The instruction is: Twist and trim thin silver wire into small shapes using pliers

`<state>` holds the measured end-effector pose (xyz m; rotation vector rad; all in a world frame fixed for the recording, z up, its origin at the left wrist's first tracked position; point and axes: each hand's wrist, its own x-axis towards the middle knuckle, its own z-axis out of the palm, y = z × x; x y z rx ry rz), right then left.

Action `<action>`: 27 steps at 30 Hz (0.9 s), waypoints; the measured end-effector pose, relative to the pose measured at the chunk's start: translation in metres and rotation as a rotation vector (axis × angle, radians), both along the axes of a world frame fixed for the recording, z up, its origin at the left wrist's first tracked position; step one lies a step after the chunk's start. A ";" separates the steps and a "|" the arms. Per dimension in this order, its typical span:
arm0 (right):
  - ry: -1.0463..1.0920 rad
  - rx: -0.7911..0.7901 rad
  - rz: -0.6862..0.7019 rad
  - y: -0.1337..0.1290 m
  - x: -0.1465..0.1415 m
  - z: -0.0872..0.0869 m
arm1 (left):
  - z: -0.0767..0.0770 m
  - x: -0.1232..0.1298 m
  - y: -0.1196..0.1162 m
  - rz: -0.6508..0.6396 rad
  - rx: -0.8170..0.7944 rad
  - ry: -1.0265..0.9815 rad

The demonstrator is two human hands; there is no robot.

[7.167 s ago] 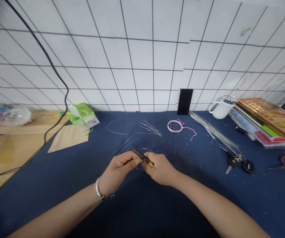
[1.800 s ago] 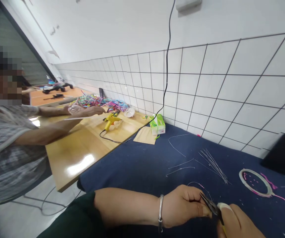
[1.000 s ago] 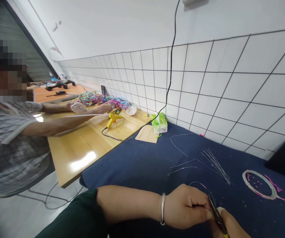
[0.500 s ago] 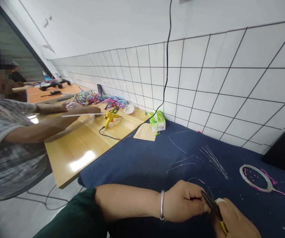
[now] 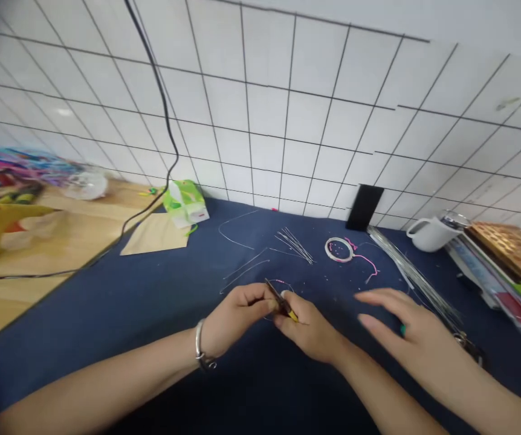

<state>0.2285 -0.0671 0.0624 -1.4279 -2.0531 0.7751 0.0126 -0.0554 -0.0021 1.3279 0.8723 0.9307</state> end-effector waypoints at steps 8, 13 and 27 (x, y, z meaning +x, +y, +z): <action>-0.264 -0.067 0.201 0.021 -0.046 0.003 | -0.003 0.001 0.002 -0.005 -0.029 -0.007; -0.380 0.119 0.151 0.028 -0.056 -0.005 | -0.005 -0.001 0.005 0.011 -0.023 0.042; 0.372 0.026 -0.402 0.049 0.037 -0.007 | 0.004 -0.003 0.005 0.047 -0.189 -0.026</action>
